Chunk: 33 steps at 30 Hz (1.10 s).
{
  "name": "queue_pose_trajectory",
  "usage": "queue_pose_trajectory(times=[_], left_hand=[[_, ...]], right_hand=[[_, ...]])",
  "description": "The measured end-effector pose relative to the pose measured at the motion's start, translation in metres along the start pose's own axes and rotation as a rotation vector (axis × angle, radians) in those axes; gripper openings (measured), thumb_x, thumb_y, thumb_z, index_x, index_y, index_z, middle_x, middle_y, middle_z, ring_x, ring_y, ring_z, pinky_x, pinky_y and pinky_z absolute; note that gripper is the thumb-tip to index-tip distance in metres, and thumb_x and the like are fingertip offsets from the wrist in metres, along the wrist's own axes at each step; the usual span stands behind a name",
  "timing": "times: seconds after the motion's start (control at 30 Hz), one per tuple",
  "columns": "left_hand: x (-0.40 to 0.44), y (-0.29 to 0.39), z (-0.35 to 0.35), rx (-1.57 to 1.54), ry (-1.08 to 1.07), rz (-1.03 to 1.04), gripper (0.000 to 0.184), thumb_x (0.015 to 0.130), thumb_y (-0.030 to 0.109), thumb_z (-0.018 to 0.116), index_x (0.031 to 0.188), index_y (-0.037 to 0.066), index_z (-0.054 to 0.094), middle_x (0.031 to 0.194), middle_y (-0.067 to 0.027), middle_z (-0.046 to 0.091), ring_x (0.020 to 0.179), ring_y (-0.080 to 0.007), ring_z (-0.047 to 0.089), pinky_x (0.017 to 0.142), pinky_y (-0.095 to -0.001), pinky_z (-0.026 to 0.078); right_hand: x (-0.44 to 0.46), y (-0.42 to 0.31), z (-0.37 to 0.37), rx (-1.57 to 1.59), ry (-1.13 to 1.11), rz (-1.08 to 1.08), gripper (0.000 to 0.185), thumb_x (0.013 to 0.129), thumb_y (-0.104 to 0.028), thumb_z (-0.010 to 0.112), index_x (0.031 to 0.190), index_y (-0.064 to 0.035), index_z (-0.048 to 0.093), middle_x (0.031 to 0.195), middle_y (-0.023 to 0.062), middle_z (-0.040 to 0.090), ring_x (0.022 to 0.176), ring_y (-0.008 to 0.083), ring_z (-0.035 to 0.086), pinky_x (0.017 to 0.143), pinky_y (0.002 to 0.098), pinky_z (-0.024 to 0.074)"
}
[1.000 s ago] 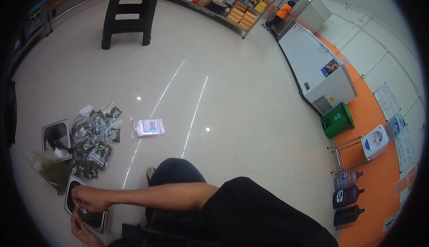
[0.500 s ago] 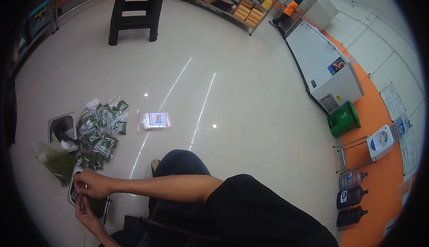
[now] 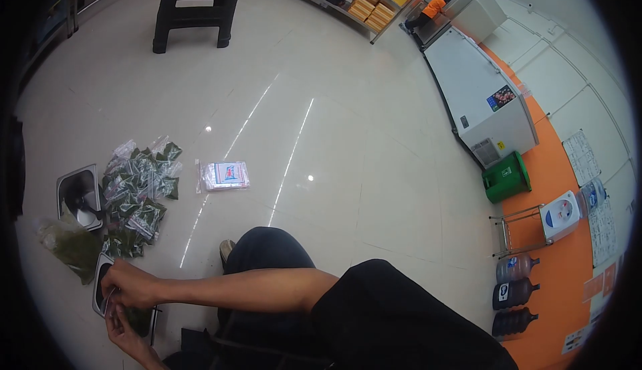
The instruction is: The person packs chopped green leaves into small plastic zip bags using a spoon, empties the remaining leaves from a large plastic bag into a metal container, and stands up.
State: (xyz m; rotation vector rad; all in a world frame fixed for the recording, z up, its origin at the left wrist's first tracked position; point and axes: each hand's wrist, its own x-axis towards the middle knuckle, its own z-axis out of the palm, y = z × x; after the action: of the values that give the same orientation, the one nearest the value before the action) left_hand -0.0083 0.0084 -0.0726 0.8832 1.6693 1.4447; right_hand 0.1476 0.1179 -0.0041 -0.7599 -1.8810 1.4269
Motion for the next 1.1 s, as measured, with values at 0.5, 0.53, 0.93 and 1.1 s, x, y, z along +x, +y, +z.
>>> queue_pose_trajectory(times=[0.5,0.53,0.93,1.1], left_hand=[[-0.004,0.008,-0.006,-0.19,-0.098,-0.177,0.048,0.096,0.022,0.067,0.134,-0.003,0.052,0.124,-0.0105,0.062,0.11,-0.0168,0.06,0.096,-0.0309,0.045],[-0.004,0.009,-0.005,-0.202,-0.079,-0.157,0.048,0.096,0.021,0.067,0.134,-0.003,0.051,0.124,-0.0103,0.062,0.11,-0.0166,0.06,0.095,-0.0311,0.045],[-0.001,0.008,-0.01,-0.277,-0.056,-0.034,0.037,0.101,0.023,0.056,0.127,-0.003,0.056,0.131,-0.0144,0.058,0.125,-0.0223,0.053,0.11,-0.0368,0.038],[0.002,-0.002,-0.016,-0.263,-0.048,-0.018,0.033,0.102,0.02,0.055,0.125,-0.003,0.056,0.13,-0.0144,0.058,0.123,-0.0214,0.053,0.11,-0.0359,0.038]], right_hand=[[0.001,0.007,-0.001,0.103,0.056,0.049,0.025,0.079,-0.012,0.075,0.099,0.002,0.068,0.088,0.0171,0.067,0.079,0.0276,0.066,0.073,0.0362,0.0525],[0.001,0.007,0.0,0.103,0.057,0.051,0.025,0.079,-0.012,0.075,0.099,0.002,0.068,0.088,0.0171,0.067,0.079,0.0276,0.066,0.073,0.0362,0.0525],[0.003,0.004,-0.002,0.067,-0.063,0.03,0.013,0.085,-0.013,0.066,0.086,0.0003,0.065,0.084,0.0172,0.062,0.092,0.0347,0.056,0.082,0.042,0.0441],[0.003,0.006,0.0,0.041,-0.055,0.017,0.015,0.085,-0.013,0.065,0.084,0.0019,0.064,0.083,0.0177,0.062,0.092,0.0344,0.056,0.082,0.0422,0.044]])
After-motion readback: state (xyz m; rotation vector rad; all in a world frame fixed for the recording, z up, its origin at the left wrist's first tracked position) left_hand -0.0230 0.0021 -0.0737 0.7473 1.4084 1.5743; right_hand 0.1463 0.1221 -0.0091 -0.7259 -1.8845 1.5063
